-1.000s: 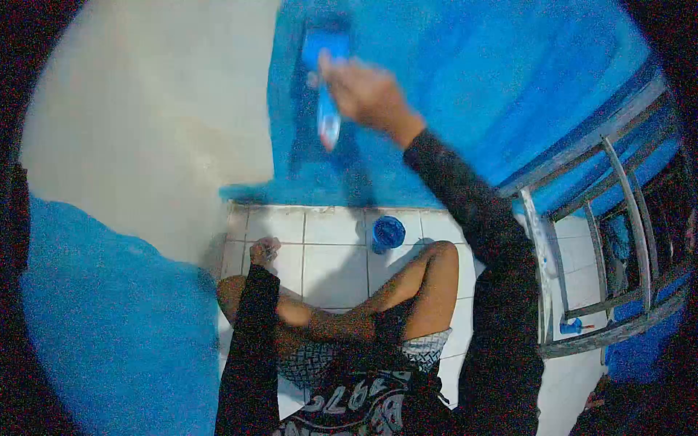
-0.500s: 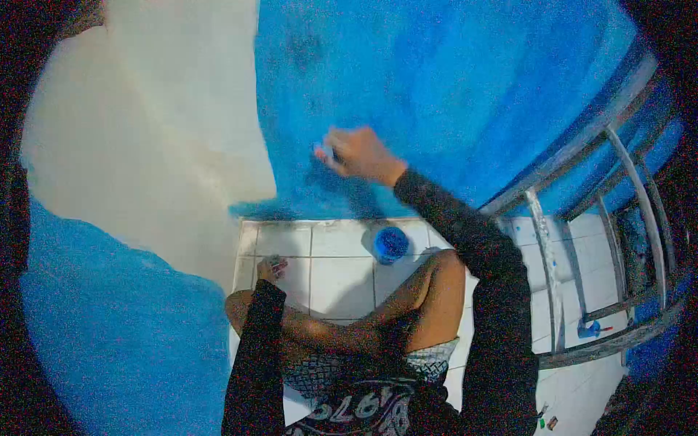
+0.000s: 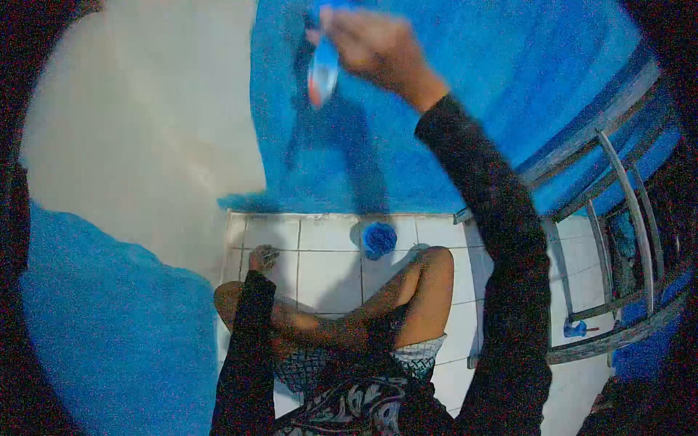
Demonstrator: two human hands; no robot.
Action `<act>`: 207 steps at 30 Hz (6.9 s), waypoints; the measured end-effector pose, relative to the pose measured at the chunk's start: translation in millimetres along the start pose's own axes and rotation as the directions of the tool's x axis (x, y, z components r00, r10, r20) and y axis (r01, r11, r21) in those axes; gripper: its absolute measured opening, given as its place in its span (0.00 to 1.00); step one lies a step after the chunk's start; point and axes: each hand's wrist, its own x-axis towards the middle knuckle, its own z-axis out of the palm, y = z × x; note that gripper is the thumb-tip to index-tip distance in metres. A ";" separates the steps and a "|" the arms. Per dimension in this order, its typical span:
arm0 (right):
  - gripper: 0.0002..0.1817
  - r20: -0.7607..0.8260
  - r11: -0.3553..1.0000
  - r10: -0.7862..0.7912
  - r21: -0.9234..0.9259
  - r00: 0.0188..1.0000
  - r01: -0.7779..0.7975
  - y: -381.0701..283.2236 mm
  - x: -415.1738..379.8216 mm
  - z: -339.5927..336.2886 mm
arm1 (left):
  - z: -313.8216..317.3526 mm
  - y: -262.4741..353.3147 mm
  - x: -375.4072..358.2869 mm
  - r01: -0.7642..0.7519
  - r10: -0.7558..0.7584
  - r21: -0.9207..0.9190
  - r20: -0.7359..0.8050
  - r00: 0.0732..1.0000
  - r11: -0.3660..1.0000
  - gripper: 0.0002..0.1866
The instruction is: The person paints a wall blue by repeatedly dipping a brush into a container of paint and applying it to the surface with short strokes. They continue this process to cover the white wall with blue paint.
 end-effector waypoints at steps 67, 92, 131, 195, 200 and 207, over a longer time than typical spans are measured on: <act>0.16 0.296 -0.499 0.859 0.302 -0.418 -0.812 -239.5 -325.8 -125.7 | 208.9 -74.2 -73.9 -0.605 0.326 0.503 0.536 0.779 0.617 0.49; 0.20 0.687 0.309 0.685 0.029 0.244 -0.951 -309.7 -261.3 -53.4 | 125.6 -9.9 -145.6 -0.560 0.137 0.554 0.625 0.769 0.617 0.34; 0.11 0.583 0.731 -0.256 0.639 0.771 -0.240 -390.4 -215.5 90.2 | 102.4 -36.0 -140.9 -0.510 0.120 0.801 0.499 0.858 0.314 0.37; 0.16 0.832 0.807 -0.064 0.369 0.552 -0.462 -315.8 -252.5 3.6 | 95.0 -59.4 -125.3 -0.696 0.335 0.561 0.617 0.712 0.448 0.43; 0.14 0.783 0.760 0.025 0.390 0.622 -0.521 -325.8 -263.6 10.2 | 104.4 -34.0 -141.2 -0.587 0.188 0.690 0.567 0.802 0.423 0.46; 0.18 0.656 0.657 0.290 0.393 0.697 -0.644 -165.1 -149.1 -16.6 | 94.2 -54.0 -124.3 -0.681 0.264 0.611 0.635 0.726 0.405 0.46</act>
